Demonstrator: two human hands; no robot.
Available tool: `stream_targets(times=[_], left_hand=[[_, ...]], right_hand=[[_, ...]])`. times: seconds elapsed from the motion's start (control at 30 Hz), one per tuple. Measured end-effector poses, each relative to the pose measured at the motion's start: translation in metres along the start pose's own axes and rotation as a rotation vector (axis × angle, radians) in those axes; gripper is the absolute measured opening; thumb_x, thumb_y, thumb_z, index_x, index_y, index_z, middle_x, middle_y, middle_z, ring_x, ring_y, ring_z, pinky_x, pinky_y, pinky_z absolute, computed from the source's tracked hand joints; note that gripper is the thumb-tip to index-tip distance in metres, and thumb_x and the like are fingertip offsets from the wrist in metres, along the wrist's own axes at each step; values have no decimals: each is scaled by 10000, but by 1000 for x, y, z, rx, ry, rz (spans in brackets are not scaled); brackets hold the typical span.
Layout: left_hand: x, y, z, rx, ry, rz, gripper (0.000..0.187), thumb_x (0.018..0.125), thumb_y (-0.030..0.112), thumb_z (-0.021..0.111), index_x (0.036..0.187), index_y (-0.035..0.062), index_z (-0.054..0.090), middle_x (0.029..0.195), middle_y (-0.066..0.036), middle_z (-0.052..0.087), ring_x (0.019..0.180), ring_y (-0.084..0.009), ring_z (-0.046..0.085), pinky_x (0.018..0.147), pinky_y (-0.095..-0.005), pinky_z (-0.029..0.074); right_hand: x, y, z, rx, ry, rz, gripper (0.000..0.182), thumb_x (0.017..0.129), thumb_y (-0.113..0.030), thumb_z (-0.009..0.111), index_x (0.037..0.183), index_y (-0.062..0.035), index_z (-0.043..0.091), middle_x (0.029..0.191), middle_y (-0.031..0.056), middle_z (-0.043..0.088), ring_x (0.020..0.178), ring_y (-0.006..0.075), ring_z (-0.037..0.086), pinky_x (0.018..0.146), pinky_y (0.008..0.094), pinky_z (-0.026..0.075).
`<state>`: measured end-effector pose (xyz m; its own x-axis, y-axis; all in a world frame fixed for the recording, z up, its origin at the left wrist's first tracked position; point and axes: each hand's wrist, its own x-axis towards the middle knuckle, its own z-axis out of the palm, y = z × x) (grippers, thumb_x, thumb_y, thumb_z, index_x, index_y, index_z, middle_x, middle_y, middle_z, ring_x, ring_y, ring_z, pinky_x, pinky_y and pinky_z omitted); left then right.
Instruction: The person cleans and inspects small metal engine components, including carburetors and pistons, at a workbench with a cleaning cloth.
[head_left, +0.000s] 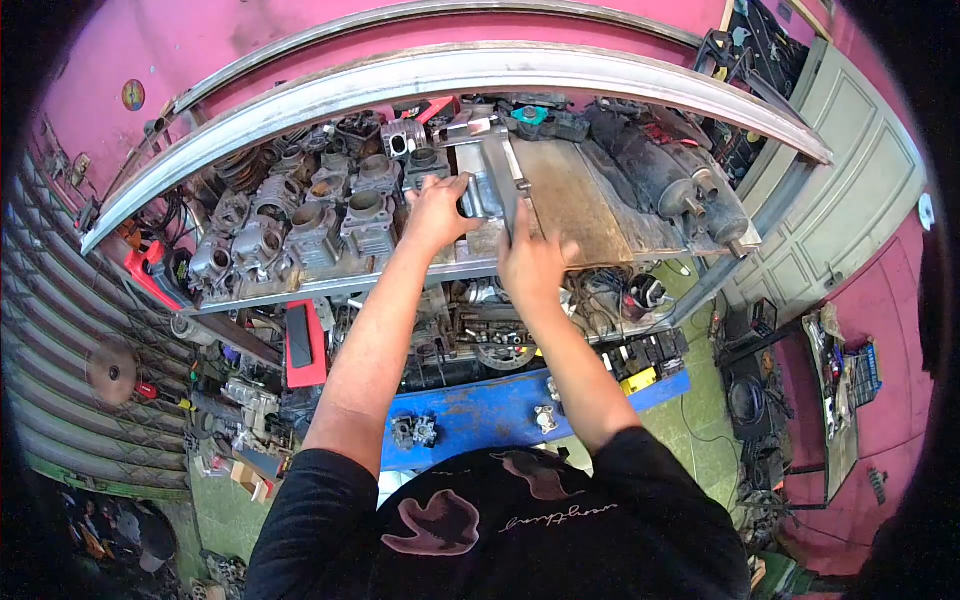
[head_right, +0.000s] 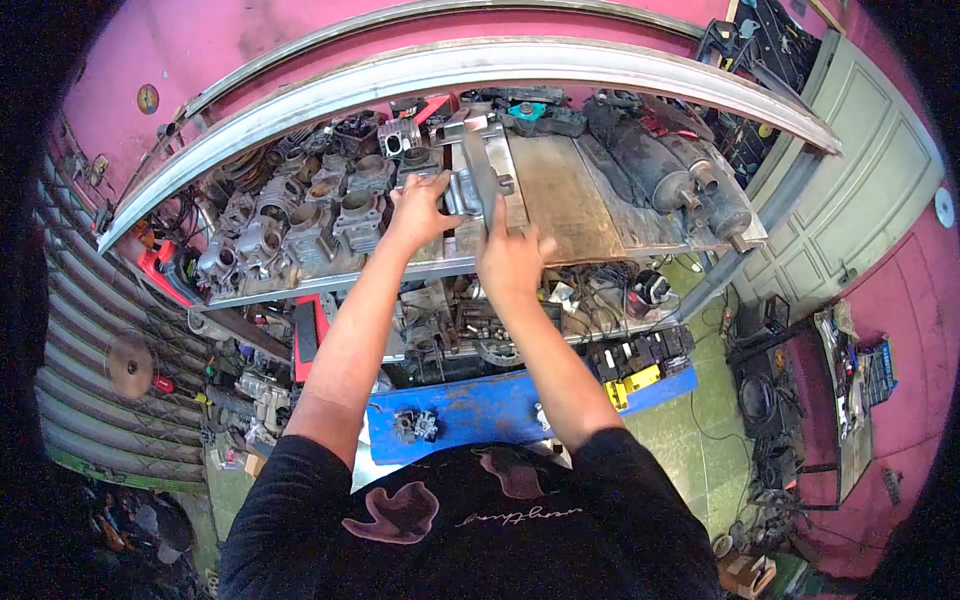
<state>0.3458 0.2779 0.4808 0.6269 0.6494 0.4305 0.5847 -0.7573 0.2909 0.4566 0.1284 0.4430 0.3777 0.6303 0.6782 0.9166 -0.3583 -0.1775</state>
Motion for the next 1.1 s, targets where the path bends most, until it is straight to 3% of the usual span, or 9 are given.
stream_targets(times=[0.13,0.23,0.33,0.4,0.5,0.7,0.8,0.93,1.1], left_hand=[[1,5,-5,13,10,-27,789,637,362,875,1346,135,614,1291,-30,677,1212,-310,544,983,-646,377],[2,7,-7,31,-15,-29,744,645,359,861,1318,136,633,1252,-57,692,1202,-311,548,986,-651,377],[4,12,-11,44,-41,-54,749,643,370,861,1316,133,632,1245,-65,692,1198,-309,549,994,-672,370],[5,7,-6,58,-41,-48,756,634,364,874,1313,134,634,1248,-50,691,1197,-305,546,978,-663,373],[-5,5,0,14,33,19,758,621,329,888,1310,138,638,1260,-25,687,1199,-288,538,940,-584,383],[-13,16,-5,33,54,-15,721,632,335,864,1291,140,646,1197,-29,703,1138,-286,562,932,-570,380],[-7,23,-18,97,-1,-16,694,635,350,854,1266,141,654,1168,-33,709,1116,-288,570,922,-562,381],[-11,14,-1,29,124,25,688,631,384,862,1240,137,656,1154,-48,709,1131,-287,566,914,-549,370],[-54,20,23,34,238,71,809,622,280,903,1332,106,555,1325,-35,621,1220,-280,503,969,-522,318]], right_hand=[[36,-10,9,15,-74,23,590,940,-321,626,1470,-93,506,769,146,708,929,331,598,856,533,341],[-20,5,24,8,102,-32,708,884,-307,713,1513,-115,451,729,114,668,856,314,572,818,519,331],[-98,22,5,32,38,-50,794,833,-242,750,1531,-67,416,763,118,660,865,306,564,776,484,308],[-119,26,0,123,-33,29,719,850,-265,733,1496,-81,478,756,97,653,875,307,568,830,505,329],[-66,22,-8,129,80,-76,725,864,-239,716,1515,-81,439,755,124,669,838,312,591,773,476,309],[24,0,21,144,67,-28,683,901,-278,692,1517,-122,443,736,142,676,828,324,621,807,485,329],[-41,11,29,114,200,-84,711,887,-260,704,1528,-123,431,737,139,678,842,323,601,806,488,327],[-156,58,15,168,2,-57,722,842,-218,739,1499,-92,467,811,125,687,866,320,569,823,475,320],[-183,100,-22,276,-102,24,672,847,-178,708,1466,-38,485,902,134,689,893,316,568,846,464,318]])
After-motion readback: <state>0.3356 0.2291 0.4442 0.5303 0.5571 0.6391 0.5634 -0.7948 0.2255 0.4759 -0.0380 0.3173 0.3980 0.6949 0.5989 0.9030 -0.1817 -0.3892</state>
